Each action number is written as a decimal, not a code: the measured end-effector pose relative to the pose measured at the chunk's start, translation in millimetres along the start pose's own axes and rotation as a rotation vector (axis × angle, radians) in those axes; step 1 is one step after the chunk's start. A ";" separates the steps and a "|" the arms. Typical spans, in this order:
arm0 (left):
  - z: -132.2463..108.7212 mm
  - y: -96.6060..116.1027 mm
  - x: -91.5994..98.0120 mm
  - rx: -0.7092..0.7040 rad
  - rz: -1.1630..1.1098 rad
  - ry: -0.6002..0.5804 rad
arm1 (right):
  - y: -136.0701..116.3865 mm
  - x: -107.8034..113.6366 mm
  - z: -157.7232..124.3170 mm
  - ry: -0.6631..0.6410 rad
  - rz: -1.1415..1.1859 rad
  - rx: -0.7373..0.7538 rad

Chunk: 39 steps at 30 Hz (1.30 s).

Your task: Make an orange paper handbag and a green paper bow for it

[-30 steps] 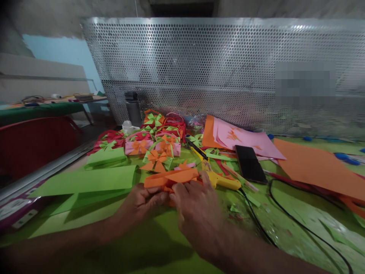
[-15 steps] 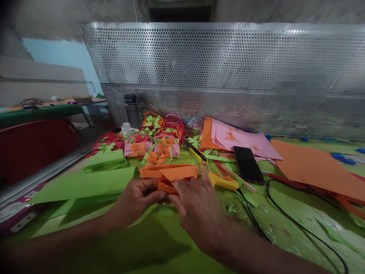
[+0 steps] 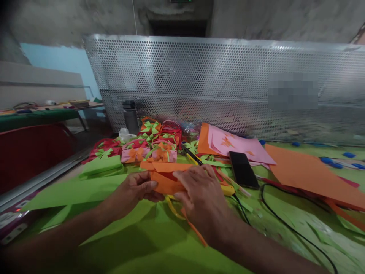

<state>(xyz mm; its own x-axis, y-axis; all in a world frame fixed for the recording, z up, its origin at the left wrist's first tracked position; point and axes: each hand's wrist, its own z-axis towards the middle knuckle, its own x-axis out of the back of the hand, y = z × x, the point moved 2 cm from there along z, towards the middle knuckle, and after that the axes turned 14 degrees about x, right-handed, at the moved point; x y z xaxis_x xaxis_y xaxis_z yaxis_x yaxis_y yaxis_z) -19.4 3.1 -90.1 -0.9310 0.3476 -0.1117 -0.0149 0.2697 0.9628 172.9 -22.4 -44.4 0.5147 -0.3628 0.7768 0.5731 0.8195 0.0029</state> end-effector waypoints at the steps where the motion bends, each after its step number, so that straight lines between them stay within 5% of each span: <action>1: 0.5 0.5 0.9 0.000 -0.014 -0.001 | 1.7 1.7 0.4 0.017 -0.015 -0.002; 20: 6.0 1.9 6.1 0.010 -0.095 -0.034 | 12.1 -8.6 0.6 0.137 0.128 -0.208; 28: 13.3 12.0 32.0 0.076 -0.250 -0.112 | 21.0 12.3 3.3 0.403 0.340 -0.116; 39: 16.4 -4.2 26.7 0.186 -0.293 -0.143 | 14.6 23.2 8.7 0.035 0.430 0.040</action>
<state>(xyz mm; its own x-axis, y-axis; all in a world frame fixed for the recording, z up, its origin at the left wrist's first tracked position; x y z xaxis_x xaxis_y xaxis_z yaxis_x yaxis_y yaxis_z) -38.3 26.0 -101.2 -0.8362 0.3500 -0.4221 -0.1947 0.5301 0.8253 187.6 -15.0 -20.9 0.7227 0.0014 0.6911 0.2768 0.9157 -0.2913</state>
